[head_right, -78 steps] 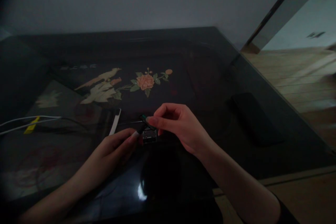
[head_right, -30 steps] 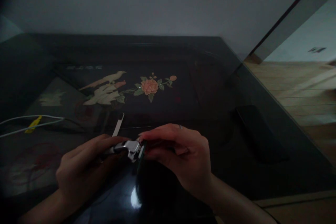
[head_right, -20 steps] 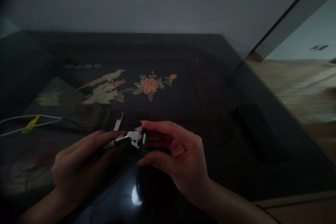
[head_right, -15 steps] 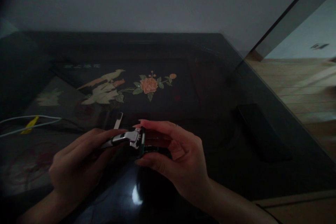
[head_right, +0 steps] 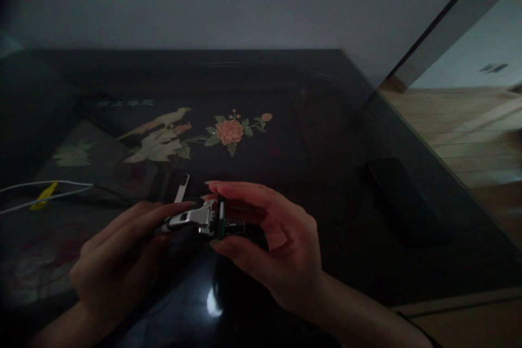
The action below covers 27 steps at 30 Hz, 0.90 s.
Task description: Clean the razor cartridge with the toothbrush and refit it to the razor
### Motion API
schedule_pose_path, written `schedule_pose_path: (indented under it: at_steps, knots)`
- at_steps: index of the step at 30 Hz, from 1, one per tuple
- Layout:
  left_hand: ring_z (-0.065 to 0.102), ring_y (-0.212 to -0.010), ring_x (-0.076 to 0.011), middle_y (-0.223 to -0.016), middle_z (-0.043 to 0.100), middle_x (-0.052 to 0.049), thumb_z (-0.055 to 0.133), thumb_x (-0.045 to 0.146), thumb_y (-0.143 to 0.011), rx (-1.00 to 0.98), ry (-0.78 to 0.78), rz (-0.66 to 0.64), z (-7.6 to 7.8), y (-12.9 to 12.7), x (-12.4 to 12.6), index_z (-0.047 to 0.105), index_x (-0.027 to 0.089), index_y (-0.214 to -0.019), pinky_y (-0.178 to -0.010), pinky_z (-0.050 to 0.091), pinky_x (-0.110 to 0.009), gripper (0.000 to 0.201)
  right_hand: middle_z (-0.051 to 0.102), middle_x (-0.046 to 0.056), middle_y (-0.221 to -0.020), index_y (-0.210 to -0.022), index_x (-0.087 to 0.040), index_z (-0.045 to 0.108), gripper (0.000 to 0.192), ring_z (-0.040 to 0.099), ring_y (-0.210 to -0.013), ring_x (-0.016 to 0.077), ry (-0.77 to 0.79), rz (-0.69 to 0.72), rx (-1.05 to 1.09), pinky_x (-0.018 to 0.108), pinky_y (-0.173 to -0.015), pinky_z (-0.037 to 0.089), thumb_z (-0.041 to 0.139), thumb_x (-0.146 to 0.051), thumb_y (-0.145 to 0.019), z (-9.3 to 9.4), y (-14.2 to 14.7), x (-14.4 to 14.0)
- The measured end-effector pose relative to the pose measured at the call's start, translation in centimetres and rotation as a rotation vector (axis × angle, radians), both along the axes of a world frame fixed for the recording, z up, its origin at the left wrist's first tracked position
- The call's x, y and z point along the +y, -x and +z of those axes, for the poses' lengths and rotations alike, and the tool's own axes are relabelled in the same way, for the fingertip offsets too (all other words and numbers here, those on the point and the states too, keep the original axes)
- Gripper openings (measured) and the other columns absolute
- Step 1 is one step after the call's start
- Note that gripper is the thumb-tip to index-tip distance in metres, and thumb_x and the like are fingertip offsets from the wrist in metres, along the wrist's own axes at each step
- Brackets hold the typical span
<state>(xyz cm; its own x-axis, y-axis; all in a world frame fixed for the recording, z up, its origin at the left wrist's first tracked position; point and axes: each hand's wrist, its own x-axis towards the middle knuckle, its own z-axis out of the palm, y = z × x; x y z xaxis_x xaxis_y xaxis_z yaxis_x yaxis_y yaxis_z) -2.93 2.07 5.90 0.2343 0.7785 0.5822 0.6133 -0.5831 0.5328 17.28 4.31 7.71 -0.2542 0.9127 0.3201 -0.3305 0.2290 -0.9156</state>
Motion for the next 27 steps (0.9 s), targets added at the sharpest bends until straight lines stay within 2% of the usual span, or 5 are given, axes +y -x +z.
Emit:
schedule_pose_path:
  at_steps: [6, 17, 27]
  knots:
    - [0.063, -0.076, -0.0090, -0.090, 0.066, -0.002, 0.054, 0.019, -0.094, -0.002, 0.011, 0.006, -0.01, -0.02, -0.04, 0.063, 0.018, -0.113, -0.066, 0.049, -0.016, 0.021, 0.070, 0.004, -0.118, -0.115, -0.026, 0.068, 0.041, 0.069, -0.102, 0.0192, -0.012, -0.011, -0.037, 0.030, -0.090, 0.058, 0.073, -0.010, -0.078, 0.07, 0.04, 0.10]
    - [0.065, -0.071, -0.0117, -0.087, 0.068, -0.002, 0.051, 0.025, -0.095, 0.026, 0.002, 0.041, 0.34, -0.15, 0.05, 0.065, 0.020, -0.109, -0.061, 0.052, -0.019, 0.019, 0.069, 0.003, -0.120, -0.117, -0.027, 0.067, 0.042, 0.068, -0.106, 0.0205, -0.035, -0.026, -0.047, 0.032, -0.092, 0.058, 0.073, -0.010, -0.078, -0.20, -0.12, -0.04]
    - [0.065, -0.074, -0.0115, -0.089, 0.068, -0.003, 0.053, 0.022, -0.094, 0.001, 0.008, 0.021, -0.04, 0.00, 0.04, 0.064, 0.020, -0.110, -0.063, 0.052, -0.018, 0.020, 0.069, 0.004, -0.120, -0.117, -0.026, 0.067, 0.044, 0.066, -0.109, 0.0211, -0.044, -0.018, -0.056, 0.033, -0.094, 0.057, 0.073, -0.008, -0.077, -0.16, -0.12, -0.05]
